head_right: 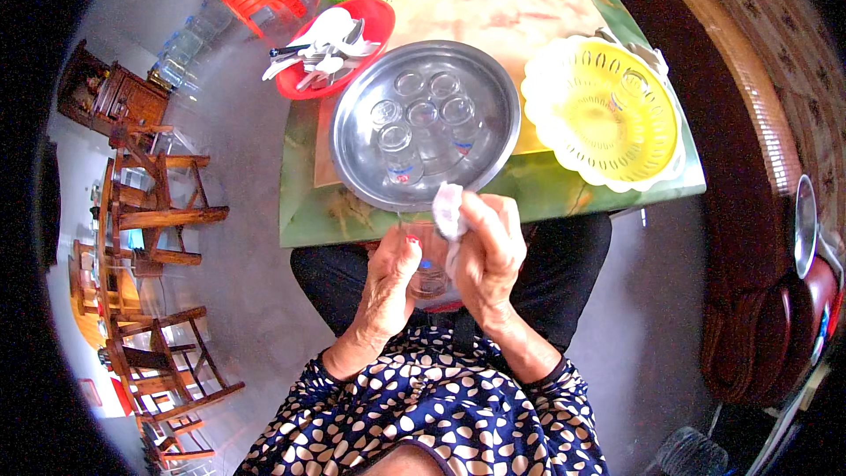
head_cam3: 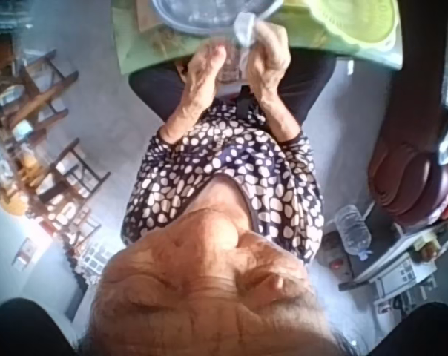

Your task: The person sits at a table and wipes small clear glasses with a white cloth. They pick up each glass from a silver tray, wipe the exterior and interior surfaces, and place the cleaned glass into a yellow plastic basket. The process is repeated for multiple glasses.

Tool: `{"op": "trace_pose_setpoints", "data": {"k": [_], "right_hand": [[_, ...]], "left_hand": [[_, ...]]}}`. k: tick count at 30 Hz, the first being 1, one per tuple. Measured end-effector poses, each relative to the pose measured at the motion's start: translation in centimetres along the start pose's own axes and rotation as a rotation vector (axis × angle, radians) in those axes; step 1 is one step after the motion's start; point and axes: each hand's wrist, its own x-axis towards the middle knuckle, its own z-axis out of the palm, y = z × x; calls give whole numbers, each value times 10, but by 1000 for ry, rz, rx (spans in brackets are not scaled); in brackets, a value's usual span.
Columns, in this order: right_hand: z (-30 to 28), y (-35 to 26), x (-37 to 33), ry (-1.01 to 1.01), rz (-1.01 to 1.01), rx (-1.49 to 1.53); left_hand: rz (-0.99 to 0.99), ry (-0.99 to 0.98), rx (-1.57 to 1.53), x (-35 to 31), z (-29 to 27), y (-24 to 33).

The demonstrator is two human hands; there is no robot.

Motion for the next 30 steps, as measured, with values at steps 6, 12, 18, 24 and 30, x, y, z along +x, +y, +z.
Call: {"op": "trace_pose_setpoints", "data": {"k": [6, 12, 18, 24, 30], "right_hand": [[3, -31, -24, -206, -69, -106], [8, -29, -24, -153, -178, -107], [16, -27, -5, -63, 169, 0], [19, -25, 5, -180, 459, 248], [19, -39, 0, -248, -96, -69]], "left_hand": [[-20, 111, -215, -3, 3, 4], [-40, 94, -323, -3, 3, 13], [32, 30, -343, -4, -2, 6], [15, 68, -350, -3, -2, 6], [32, 198, -355, 0, -7, 4]]}}
